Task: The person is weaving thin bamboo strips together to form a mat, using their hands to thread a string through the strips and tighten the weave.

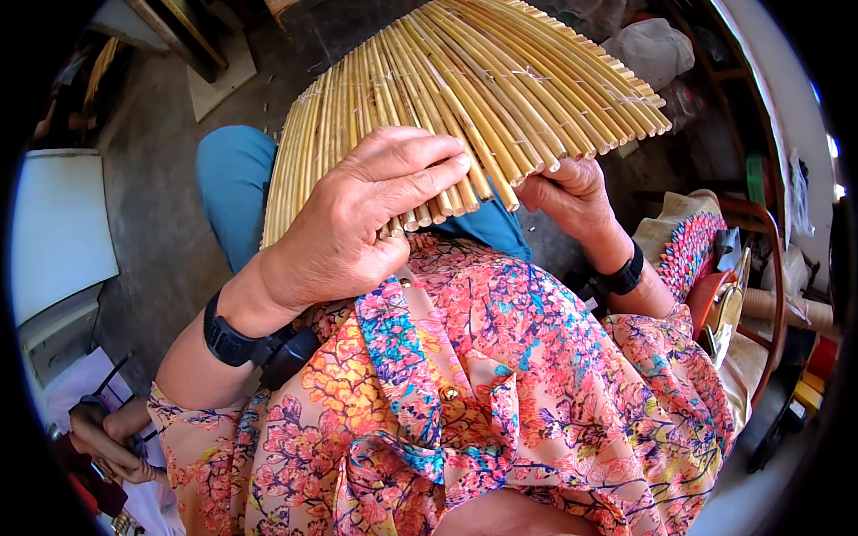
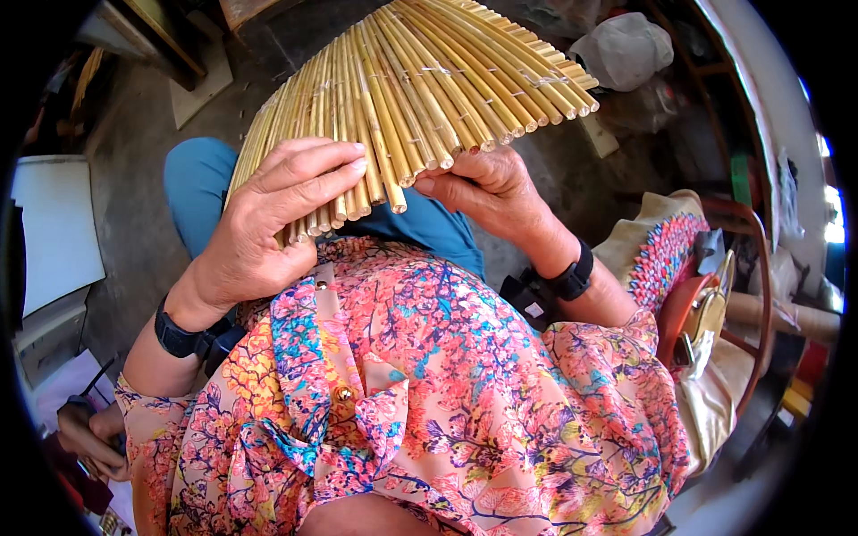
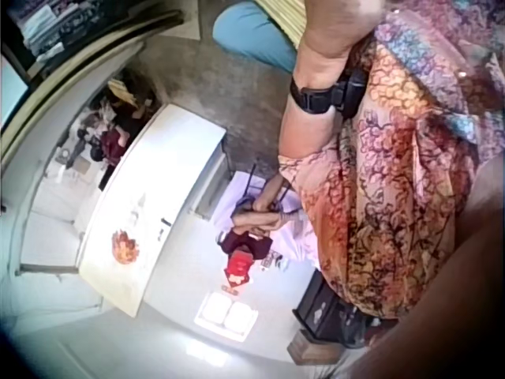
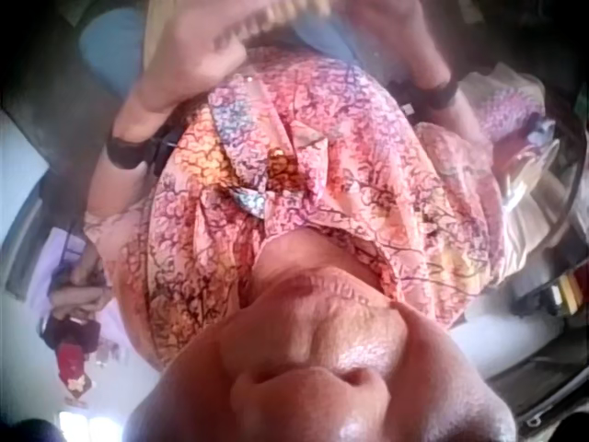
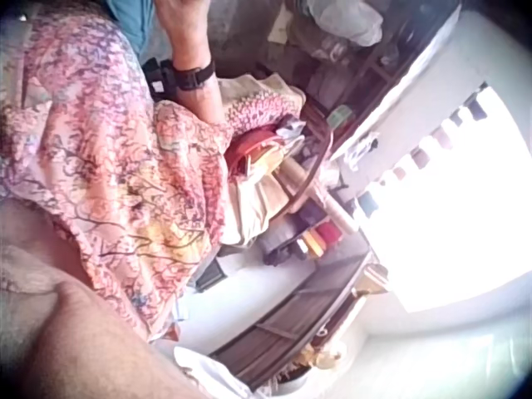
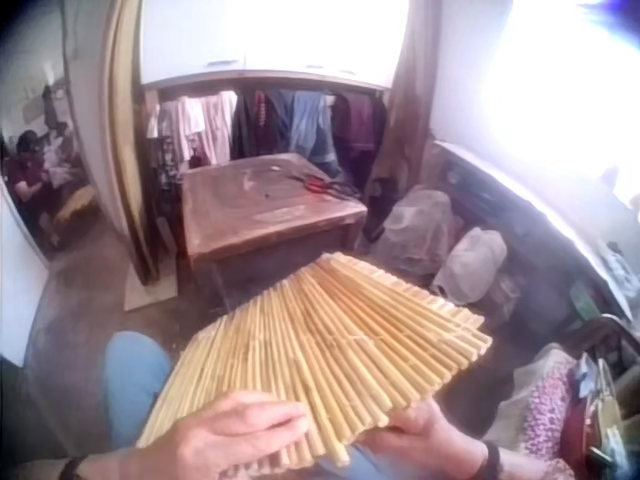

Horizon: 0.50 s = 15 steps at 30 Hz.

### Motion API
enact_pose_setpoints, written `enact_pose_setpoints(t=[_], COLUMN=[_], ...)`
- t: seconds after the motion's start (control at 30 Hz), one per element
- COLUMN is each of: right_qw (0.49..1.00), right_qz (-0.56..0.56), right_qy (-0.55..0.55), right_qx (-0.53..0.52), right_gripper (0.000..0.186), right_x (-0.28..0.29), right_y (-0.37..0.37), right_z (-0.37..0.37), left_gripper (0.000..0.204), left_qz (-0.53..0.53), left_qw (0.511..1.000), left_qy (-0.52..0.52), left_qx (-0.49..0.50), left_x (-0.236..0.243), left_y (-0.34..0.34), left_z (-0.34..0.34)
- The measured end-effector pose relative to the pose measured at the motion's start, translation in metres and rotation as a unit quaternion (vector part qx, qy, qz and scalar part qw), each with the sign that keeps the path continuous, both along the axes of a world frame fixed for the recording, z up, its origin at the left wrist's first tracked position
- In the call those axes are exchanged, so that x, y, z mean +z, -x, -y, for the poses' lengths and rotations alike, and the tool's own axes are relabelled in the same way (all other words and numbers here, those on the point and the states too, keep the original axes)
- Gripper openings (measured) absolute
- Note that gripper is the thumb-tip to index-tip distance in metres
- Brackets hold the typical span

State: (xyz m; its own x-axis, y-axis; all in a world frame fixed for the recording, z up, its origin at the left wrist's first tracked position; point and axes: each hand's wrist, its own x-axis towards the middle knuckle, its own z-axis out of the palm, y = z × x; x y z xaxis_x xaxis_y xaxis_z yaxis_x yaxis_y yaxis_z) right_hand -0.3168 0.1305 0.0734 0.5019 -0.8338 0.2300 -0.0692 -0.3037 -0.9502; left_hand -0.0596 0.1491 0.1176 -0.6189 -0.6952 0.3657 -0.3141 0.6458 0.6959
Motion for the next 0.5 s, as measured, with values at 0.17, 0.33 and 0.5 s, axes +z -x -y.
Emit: enact_pose_setpoints(t=[0.17, 0.33, 0.5], right_qw=[0.998, 0.997, 0.998], right_qz=[0.060, 0.047, 0.003], right_qy=[0.019, -0.059, 0.061], right_qx=[-0.009, -0.007, 0.002], right_gripper=[0.014, 0.016, 0.020], right_x=[-0.005, -0.006, -0.013], right_y=[-0.004, 0.001, 0.001], right_z=[-0.001, -0.005, -0.002], left_gripper=[0.063, 0.063, 0.064], left_qz=[-0.018, -0.016, -0.008], left_qw=[1.000, 1.000, 1.000], left_qy=[0.001, 0.004, 0.006], left_qx=[-0.005, -0.003, -0.008], left_x=[-0.002, -0.002, -0.007], left_y=[0.003, 0.005, 0.006], left_z=[-0.001, -0.001, -0.005])
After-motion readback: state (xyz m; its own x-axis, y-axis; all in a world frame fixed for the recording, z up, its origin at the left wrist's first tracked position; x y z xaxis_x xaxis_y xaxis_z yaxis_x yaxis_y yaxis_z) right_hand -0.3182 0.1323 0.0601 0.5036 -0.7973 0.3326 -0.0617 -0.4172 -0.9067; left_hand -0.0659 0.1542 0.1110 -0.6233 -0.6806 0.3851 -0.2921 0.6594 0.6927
